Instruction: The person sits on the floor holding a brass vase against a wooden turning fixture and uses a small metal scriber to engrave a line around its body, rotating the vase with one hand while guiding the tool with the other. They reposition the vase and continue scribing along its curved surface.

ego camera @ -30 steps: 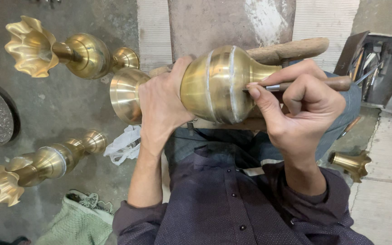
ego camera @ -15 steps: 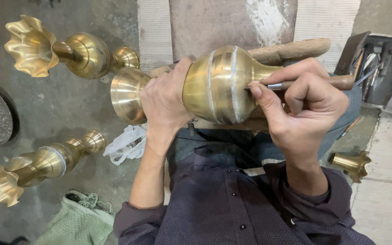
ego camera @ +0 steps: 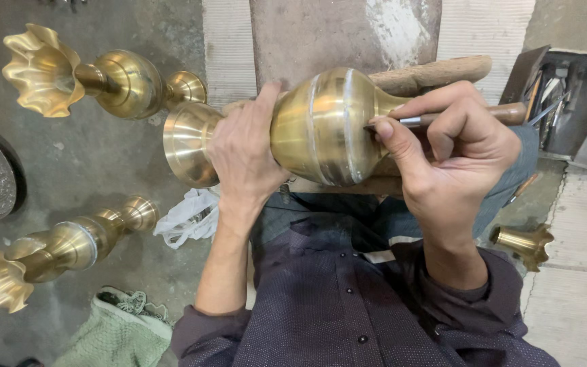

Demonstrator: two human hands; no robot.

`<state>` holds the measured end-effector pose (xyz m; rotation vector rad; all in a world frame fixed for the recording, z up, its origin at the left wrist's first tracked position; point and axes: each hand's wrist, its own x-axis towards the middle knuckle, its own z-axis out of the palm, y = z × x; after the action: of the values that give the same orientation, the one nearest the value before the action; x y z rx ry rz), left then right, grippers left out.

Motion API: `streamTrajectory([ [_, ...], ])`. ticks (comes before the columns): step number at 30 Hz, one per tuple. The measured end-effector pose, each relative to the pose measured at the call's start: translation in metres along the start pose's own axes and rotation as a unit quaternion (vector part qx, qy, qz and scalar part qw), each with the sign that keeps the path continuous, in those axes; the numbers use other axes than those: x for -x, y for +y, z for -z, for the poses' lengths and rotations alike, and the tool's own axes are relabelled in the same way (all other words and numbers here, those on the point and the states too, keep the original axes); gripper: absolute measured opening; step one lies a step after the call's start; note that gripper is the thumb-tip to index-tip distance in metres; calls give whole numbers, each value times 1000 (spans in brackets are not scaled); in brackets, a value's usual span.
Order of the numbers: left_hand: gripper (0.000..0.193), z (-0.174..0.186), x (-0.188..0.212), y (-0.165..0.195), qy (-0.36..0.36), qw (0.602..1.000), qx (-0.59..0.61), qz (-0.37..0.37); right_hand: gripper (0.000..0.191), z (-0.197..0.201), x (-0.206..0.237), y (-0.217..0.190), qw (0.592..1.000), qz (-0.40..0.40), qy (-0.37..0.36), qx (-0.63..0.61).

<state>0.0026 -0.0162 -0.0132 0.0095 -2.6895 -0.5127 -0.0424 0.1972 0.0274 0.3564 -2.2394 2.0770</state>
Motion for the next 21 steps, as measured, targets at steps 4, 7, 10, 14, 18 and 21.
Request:
streamTrajectory([
  [4,48,-7,5,-2,25,1000,-11,-8,51,-1,0,-2,1000,21,0,5],
  [7,40,-7,7,-5,0,1000,-13,11,51,0,0,-3,1000,22,-8,12],
  [10,41,-6,6,-5,-6,1000,-9,13,53,0,0,-5,999,39,-10,36],
  [14,47,-3,1,-4,-28,999,-3,21,53,0,-1,-6,999,26,-11,25],
  [18,56,3,-4,-5,-71,997,10,34,54,1,1,-9,999,0,-7,31],
  [21,56,6,-4,-5,-101,993,25,49,54,0,0,-7,999,21,-14,26],
])
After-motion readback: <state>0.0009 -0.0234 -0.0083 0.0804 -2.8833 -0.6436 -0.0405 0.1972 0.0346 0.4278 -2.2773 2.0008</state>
